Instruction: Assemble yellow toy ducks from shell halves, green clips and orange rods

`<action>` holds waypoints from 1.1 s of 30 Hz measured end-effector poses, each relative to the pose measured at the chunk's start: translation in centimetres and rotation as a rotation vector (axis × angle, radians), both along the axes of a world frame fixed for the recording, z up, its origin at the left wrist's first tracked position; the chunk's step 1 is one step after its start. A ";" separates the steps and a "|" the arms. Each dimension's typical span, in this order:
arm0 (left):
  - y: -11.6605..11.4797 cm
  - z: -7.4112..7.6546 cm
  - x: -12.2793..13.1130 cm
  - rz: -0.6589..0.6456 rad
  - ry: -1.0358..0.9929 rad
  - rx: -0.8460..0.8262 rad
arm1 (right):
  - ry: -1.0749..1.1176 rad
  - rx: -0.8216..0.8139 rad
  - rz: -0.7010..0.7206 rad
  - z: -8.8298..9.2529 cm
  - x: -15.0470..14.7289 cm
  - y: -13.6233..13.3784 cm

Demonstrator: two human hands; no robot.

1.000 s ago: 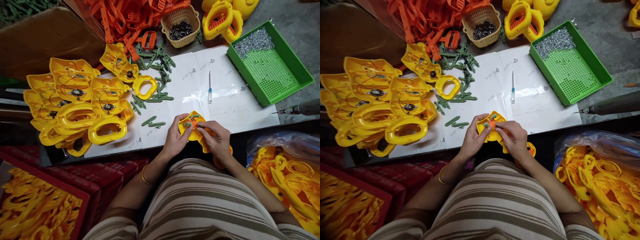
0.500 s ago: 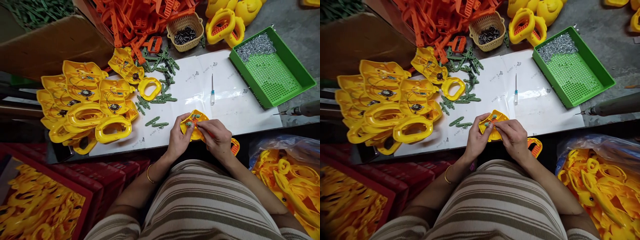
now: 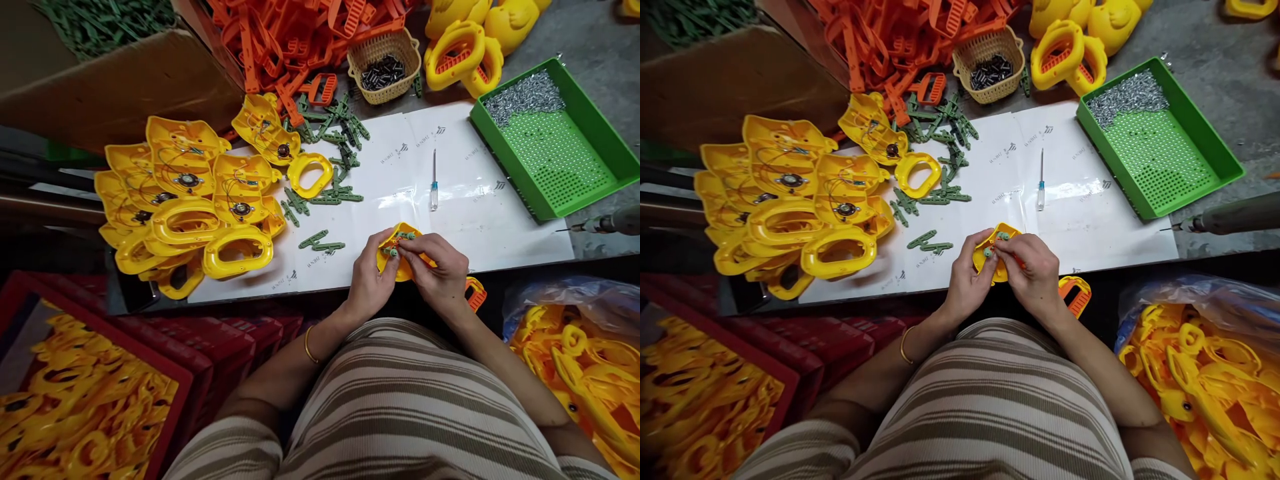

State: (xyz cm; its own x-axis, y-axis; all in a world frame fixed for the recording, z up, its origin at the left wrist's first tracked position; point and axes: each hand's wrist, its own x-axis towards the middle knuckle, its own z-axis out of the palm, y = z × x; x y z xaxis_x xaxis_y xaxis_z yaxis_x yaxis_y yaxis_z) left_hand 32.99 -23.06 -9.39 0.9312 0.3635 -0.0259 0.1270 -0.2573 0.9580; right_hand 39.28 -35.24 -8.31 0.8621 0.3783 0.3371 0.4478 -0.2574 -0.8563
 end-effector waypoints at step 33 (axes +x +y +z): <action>6.9 1.1 -1.3 0.121 -0.003 -1.063 | 0.475 -0.253 0.610 2.0 6.7 6.8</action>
State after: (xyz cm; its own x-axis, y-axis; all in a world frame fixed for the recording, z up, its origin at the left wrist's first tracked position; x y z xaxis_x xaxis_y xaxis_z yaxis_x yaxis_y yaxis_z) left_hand 31.74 -16.11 -8.25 0.8911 0.2457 -0.3816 0.0928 0.7243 0.6833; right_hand 45.97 -28.40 -6.29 0.5088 0.8436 -0.1714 0.1748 -0.2962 -0.9390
